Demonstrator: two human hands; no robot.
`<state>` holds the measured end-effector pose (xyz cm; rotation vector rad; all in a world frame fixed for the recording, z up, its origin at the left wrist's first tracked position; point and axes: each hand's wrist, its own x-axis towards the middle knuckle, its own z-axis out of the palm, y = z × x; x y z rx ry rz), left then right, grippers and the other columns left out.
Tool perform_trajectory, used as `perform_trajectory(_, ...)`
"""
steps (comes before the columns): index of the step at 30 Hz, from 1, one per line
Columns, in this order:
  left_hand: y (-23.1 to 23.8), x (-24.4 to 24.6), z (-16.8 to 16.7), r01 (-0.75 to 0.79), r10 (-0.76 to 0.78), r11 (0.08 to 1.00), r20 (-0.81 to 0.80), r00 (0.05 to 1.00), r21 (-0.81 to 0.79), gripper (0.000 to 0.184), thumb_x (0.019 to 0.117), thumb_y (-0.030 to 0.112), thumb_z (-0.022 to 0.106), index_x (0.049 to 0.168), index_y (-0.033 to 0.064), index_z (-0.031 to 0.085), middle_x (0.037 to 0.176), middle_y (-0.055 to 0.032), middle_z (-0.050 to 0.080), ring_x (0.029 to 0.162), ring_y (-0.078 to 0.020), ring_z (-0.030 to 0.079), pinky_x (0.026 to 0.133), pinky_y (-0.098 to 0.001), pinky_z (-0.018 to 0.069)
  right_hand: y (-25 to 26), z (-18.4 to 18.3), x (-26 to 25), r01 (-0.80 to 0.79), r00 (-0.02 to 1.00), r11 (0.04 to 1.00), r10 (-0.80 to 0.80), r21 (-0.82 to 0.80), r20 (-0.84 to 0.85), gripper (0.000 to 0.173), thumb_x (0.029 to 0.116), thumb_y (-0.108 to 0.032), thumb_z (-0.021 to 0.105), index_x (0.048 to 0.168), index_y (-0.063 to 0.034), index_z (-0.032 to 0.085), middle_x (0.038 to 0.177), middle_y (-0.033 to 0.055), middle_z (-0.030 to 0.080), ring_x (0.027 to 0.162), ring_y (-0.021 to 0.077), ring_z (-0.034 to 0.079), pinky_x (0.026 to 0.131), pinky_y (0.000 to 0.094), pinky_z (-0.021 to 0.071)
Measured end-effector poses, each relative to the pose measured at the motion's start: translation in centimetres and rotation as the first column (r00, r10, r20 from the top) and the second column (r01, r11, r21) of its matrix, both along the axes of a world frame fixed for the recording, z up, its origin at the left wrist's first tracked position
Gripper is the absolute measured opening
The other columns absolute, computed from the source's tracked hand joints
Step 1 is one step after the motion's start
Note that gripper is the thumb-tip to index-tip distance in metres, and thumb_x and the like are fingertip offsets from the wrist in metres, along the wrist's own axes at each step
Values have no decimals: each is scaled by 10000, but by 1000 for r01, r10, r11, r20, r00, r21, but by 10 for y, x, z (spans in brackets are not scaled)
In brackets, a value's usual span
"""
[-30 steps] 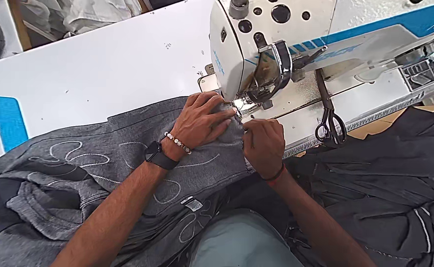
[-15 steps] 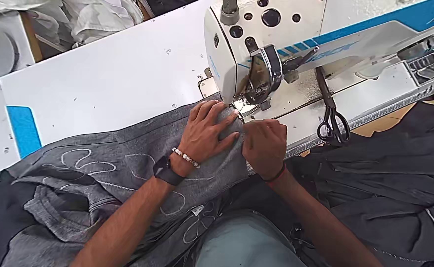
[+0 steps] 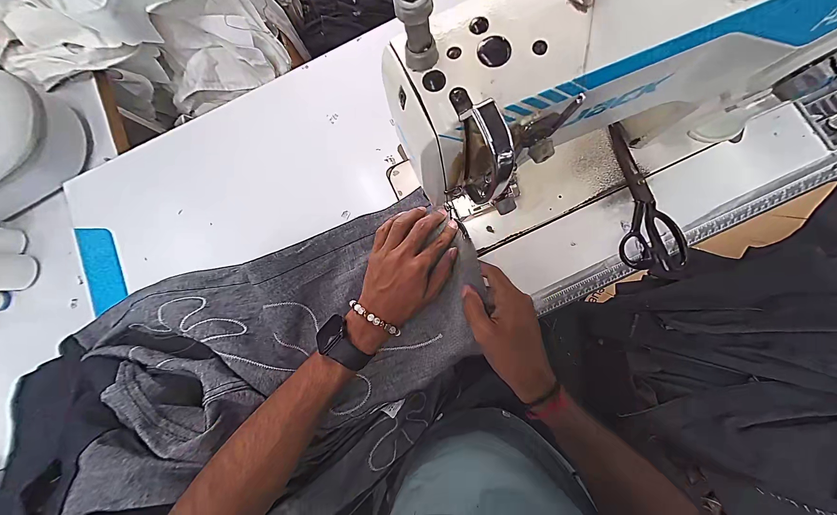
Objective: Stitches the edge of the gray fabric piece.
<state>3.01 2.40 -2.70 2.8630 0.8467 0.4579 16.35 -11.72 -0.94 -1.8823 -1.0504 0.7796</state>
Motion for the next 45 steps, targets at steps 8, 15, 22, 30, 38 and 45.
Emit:
perform_trajectory(8,-4,7,5,-33,37,991,-27,999,129,343,1041,369,518,1250,209,739,1377,-26,633,1350,-272,494,1128,-473,346,11,2,17,40,985,999,-40,1,169,389,947,-236,580,1302,-175,728,574,-65,515,471,67,422,462,287,374)
perform_trajectory(15,-3,2,3,-18,22,990,-22,1000,138,309,1035,340,524,1190,210,758,1382,-36,629,1354,-287,490,1129,-483,349,-7,7,10,-8,997,1000,8,-8,78,399,936,-232,571,1300,-133,703,586,-71,568,469,52,466,459,279,419)
perform_trajectory(22,0,-1,1,-6,8,994,-12,1000,107,334,1038,366,507,1246,245,739,1396,-29,614,1359,-280,470,1123,-475,332,-26,30,9,-26,950,999,17,25,312,394,928,-212,558,1254,-113,756,522,-70,513,412,51,380,407,269,337)
perform_trajectory(30,26,-1,9,185,-199,966,64,978,181,260,1011,358,605,1080,205,804,1182,-54,698,1182,-280,575,1047,-455,397,22,71,32,-186,834,974,227,-131,503,341,931,-245,549,1189,-170,759,567,2,558,493,201,551,442,409,418)
perform_trajectory(38,3,-13,-1,5,9,978,66,998,-206,402,1035,389,503,1365,219,660,1551,-20,511,1511,-254,359,1258,-508,254,24,10,59,-187,859,966,248,-175,448,481,970,-466,584,1345,-175,663,645,34,631,572,245,613,518,474,495)
perform_trajectory(45,-9,-3,-2,-32,33,997,8,999,-77,392,1059,376,463,1364,243,670,1568,-38,498,1525,-321,331,1253,-563,230,43,7,69,-307,833,919,385,-246,398,630,994,-437,601,1579,-294,414,680,50,630,569,257,610,522,477,517)
